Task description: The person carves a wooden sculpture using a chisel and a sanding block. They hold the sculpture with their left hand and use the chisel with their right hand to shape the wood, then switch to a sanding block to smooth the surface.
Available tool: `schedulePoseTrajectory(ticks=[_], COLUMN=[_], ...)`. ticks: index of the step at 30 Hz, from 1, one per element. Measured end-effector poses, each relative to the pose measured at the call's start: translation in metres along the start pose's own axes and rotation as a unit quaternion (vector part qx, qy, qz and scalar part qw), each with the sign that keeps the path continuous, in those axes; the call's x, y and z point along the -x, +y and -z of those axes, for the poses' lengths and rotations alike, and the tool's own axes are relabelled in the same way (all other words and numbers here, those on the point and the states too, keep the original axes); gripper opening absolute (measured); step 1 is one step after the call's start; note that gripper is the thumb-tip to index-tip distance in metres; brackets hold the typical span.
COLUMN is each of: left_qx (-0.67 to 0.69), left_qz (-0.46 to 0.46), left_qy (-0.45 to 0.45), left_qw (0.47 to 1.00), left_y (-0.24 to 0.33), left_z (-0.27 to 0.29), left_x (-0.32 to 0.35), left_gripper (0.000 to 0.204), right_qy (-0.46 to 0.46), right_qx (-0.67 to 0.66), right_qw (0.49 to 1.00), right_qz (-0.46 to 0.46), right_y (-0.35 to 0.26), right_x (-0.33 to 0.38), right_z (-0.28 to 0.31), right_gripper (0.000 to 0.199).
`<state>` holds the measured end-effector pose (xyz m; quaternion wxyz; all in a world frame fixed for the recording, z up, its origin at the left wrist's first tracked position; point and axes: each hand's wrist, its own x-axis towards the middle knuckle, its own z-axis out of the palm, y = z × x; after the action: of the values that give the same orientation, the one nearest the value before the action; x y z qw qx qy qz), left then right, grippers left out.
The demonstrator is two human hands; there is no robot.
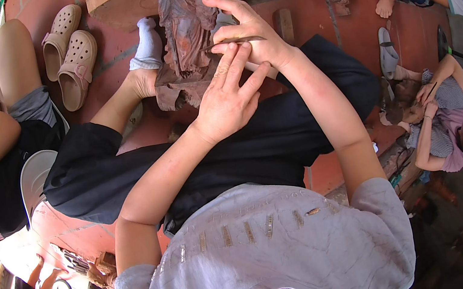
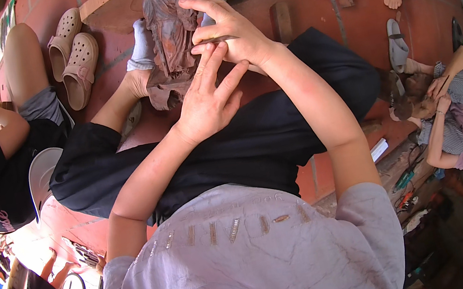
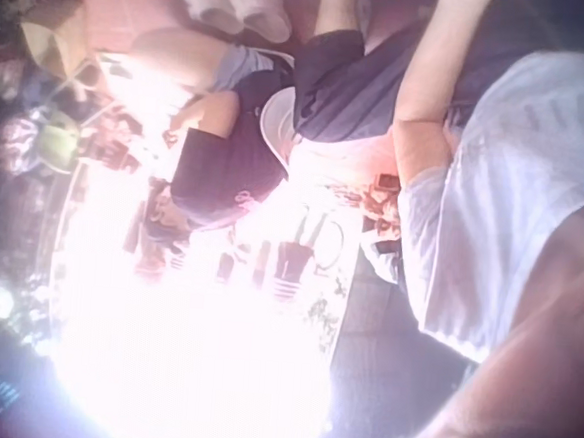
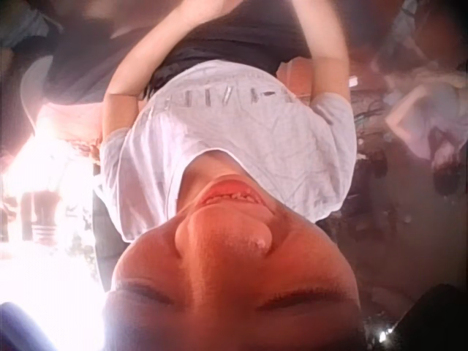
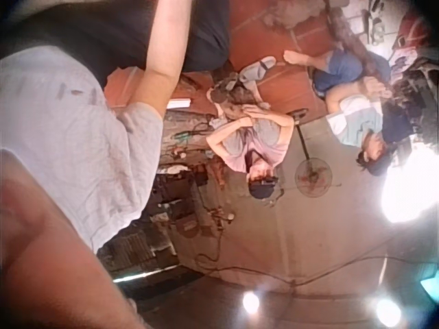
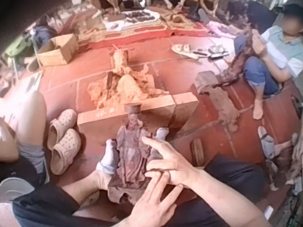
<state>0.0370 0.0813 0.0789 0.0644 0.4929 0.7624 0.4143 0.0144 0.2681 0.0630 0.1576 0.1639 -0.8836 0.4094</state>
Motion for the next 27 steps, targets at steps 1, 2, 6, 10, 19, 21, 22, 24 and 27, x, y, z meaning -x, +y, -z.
schedulePoseTrajectory(ticks=[1, 2, 6, 10, 19, 21, 22, 24, 27], left_qx=[-0.002, -0.004, -0.007, -0.037, -0.024, -0.028, -0.024, -0.044, -0.062], left_qz=[-0.007, -0.013, -0.009, -0.013, -0.021, -0.016, -0.009, -0.036, -0.044], left_qy=[0.007, 0.013, 0.003, 0.000, -0.031, -0.025, -0.022, -0.009, -0.013], left_qw=[1.000, 1.000, 1.000, 0.999, 0.999, 0.999, 0.999, 0.998, 0.997], left_y=[-0.004, -0.006, 0.004, 0.000, 0.008, 0.004, 0.001, -0.005, 0.002], left_z=[-0.002, -0.004, 0.002, -0.003, 0.000, 0.003, 0.003, 0.001, 0.005], left_x=[-0.007, -0.013, -0.015, 0.001, -0.004, -0.002, -0.005, -0.023, -0.022], left_gripper=[0.066, 0.065, 0.061, 0.058, 0.052, 0.051, 0.050, 0.048, 0.048], right_qy=[-0.009, -0.019, 0.006, 0.000, -0.004, -0.012, -0.023, 0.012, 0.022], right_qx=[-0.030, -0.061, -0.094, -0.024, -0.072, -0.047, -0.039, -0.151, -0.080], right_qw=[0.999, 0.997, 0.995, 1.000, 0.996, 0.998, 0.999, 0.985, 0.995], right_qz=[-0.026, -0.053, -0.034, -0.013, -0.043, -0.027, -0.021, -0.079, -0.061], right_y=[0.005, 0.010, 0.008, -0.006, 0.005, -0.003, -0.002, 0.009, 0.015], right_x=[0.000, 0.002, 0.001, 0.001, 0.013, 0.003, -0.003, -0.003, 0.003], right_z=[0.002, 0.008, 0.010, 0.003, 0.008, 0.005, 0.009, 0.017, 0.016], right_gripper=[0.017, 0.017, 0.015, 0.018, 0.014, 0.013, 0.013, 0.012, 0.018])
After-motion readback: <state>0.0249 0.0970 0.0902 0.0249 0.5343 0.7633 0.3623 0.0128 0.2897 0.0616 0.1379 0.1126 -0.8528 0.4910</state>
